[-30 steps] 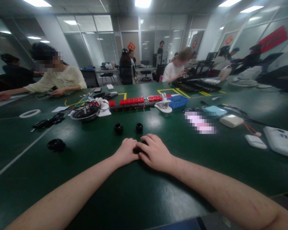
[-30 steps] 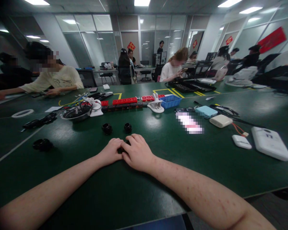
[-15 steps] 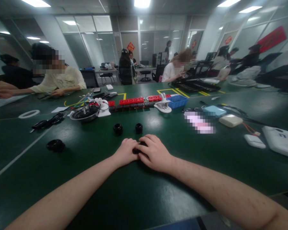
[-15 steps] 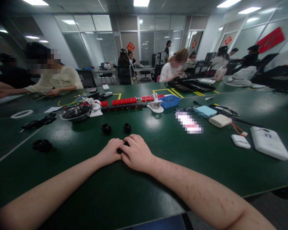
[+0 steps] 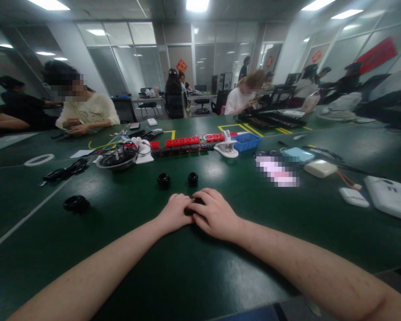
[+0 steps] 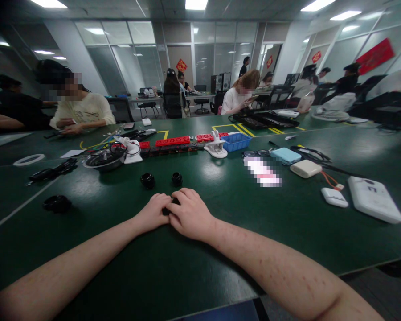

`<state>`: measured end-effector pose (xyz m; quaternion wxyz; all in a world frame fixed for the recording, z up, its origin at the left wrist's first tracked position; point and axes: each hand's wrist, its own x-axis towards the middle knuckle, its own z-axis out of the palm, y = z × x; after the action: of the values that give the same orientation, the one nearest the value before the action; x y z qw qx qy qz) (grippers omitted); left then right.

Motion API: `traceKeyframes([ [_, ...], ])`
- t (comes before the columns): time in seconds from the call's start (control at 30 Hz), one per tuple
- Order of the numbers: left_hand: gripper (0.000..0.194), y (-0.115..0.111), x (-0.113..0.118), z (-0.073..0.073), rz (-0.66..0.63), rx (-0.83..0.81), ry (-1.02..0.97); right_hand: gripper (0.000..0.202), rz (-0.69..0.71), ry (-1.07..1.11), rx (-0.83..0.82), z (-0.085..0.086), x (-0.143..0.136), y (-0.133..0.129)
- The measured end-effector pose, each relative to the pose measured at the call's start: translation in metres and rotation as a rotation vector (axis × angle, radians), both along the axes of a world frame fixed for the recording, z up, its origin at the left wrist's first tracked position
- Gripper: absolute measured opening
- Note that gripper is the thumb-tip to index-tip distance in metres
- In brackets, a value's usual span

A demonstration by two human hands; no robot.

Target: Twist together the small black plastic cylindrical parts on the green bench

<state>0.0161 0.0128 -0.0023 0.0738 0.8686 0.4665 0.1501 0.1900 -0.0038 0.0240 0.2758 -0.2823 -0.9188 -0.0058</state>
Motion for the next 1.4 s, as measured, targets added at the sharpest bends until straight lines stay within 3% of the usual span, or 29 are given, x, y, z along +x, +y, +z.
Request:
traceKeyframes([
  [0.93, 0.014, -0.0004, 0.0004, 0.0024, -0.005, -0.006, 0.006, 0.015, 0.012, 0.091, -0.006, 0.001, 0.0006, 0.0018],
  [1.4, 0.03, -0.002, 0.0023, 0.005, -0.009, -0.001, -0.012, 0.03, -0.232, 0.024, 0.035, 0.003, 0.0037, 0.0088],
])
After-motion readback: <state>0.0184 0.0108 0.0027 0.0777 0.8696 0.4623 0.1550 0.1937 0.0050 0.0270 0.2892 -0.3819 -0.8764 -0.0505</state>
